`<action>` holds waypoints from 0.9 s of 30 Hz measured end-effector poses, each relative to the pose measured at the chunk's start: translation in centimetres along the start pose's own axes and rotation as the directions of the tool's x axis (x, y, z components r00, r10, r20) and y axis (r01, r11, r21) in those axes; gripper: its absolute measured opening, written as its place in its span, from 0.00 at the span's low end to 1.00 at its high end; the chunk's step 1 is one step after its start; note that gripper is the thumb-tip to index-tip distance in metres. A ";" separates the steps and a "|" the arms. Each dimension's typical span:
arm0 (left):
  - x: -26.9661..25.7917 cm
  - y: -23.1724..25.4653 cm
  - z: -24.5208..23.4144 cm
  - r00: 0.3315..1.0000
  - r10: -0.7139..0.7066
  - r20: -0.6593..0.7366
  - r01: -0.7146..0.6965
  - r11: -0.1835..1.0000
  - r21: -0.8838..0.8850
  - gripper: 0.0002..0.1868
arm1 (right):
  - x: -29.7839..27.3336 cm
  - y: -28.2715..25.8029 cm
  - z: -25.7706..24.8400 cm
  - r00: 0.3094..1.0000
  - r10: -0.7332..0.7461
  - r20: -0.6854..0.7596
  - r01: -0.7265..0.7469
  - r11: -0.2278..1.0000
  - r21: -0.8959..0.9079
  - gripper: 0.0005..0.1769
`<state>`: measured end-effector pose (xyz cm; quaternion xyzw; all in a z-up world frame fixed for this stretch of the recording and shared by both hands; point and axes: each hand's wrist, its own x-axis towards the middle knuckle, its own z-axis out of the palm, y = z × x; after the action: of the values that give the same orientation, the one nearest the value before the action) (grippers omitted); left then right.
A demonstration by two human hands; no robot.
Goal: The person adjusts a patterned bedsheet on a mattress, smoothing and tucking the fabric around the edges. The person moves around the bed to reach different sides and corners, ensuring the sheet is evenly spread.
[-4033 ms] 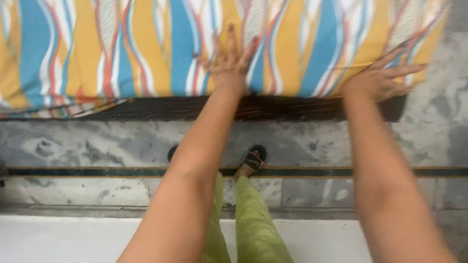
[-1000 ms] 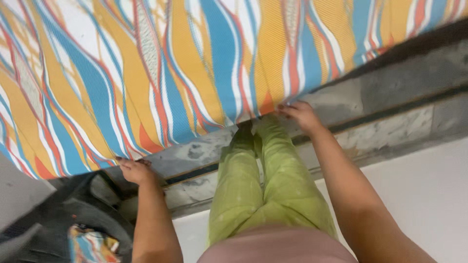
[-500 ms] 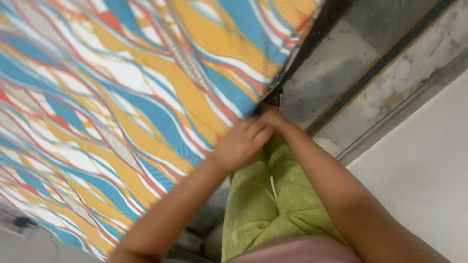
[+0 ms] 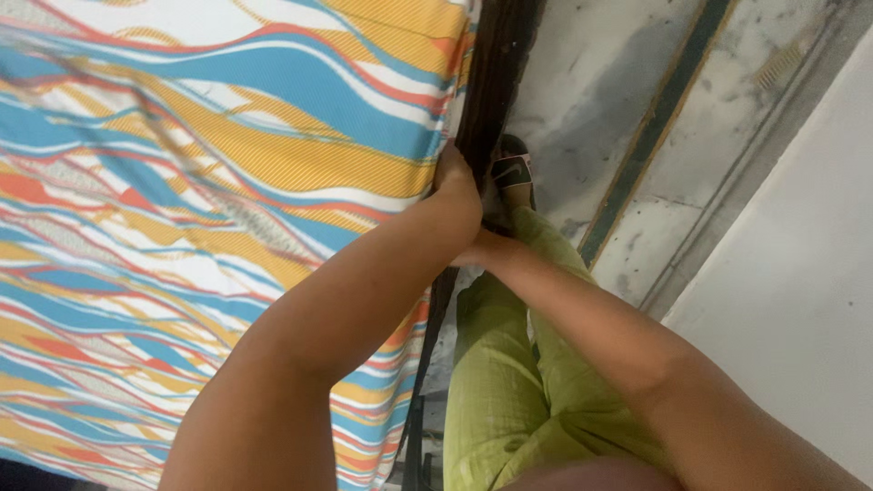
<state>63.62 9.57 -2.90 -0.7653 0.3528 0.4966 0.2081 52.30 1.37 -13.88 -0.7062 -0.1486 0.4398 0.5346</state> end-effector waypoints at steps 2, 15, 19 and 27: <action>0.3 0.0 0.0 0.999 0.005 0.047 -0.007 0.999 0.041 0.25 | -0.4 -0.4 0.7 0.989 0.069 0.132 -0.087 0.987 0.135 0.35; -0.4 1.4 -0.5 0.994 0.032 0.109 -0.043 0.994 0.101 0.27 | 0.7 -9.3 -12.9 0.745 0.665 0.049 -0.554 0.576 0.601 0.29; -2.1 1.2 0.0 0.991 0.073 0.116 -0.084 0.993 0.088 0.27 | 4.3 -11.3 -12.0 0.783 0.608 -0.130 -0.620 0.778 -0.102 0.30; -3.4 1.4 0.5 0.986 0.100 0.136 -0.113 0.989 0.098 0.28 | 5.8 -7.7 -6.1 0.952 0.300 -0.056 -0.050 0.334 0.941 0.32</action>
<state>61.35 10.12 0.04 -0.6992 0.4046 0.5367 0.2439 62.30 4.45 -9.51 -0.3329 0.2644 0.4202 0.8017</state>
